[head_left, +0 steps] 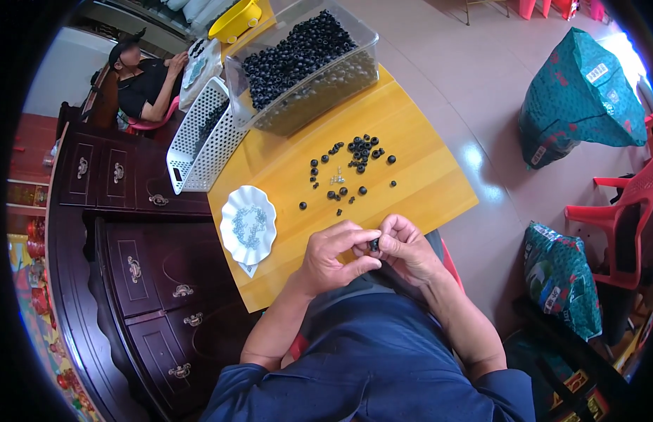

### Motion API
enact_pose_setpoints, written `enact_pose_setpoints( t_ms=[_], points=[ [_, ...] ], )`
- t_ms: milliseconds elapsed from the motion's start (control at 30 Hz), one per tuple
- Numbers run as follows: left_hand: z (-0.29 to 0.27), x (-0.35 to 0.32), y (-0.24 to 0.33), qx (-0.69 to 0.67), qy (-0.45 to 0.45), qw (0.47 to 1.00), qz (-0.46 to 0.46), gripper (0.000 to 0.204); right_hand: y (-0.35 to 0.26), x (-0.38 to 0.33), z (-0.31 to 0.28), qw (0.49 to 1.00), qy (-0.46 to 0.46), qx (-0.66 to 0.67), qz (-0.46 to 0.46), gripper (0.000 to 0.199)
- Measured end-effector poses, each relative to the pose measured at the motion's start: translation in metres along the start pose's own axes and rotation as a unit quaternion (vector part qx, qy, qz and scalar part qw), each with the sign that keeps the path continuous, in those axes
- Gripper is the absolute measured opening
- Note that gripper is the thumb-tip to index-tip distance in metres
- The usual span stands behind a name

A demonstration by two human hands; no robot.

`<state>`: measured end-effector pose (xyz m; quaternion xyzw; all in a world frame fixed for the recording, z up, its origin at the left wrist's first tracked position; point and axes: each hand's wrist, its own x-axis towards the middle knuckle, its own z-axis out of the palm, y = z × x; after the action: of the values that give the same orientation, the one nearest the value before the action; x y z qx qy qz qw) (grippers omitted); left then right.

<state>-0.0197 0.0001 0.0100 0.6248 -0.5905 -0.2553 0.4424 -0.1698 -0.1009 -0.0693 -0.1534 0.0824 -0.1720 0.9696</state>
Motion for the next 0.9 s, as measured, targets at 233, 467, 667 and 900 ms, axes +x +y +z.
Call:
enact_pose_setpoints(
  t_ms=[233, 467, 667, 900],
  points=[
    [0.0025, -0.0033, -0.0016, 0.026, 0.013, 0.999, -0.018, 0.026, 0.0069, 0.0012, -0.0044, 1.0, 0.013, -0.01, 0.0, 0.019],
    [0.0005, -0.003, -0.0024, 0.012, 0.011, 1.0, 0.018, 0.02, 0.0051, -0.0022, -0.0007, 1.0, 0.004, -0.002, 0.012, 0.021],
    [0.0036, -0.0101, -0.0042, -0.078, 0.021, 0.996, -0.031, 0.016, 0.0046, -0.0027, 0.0006, 1.0, 0.006, -0.026, 0.014, 0.023],
    [0.0046, -0.0097, -0.0081, -0.118, 0.016, 0.992, -0.035, 0.016, 0.0007, -0.0025, 0.0, 0.999, -0.005, -0.032, 0.017, 0.025]
  ],
)
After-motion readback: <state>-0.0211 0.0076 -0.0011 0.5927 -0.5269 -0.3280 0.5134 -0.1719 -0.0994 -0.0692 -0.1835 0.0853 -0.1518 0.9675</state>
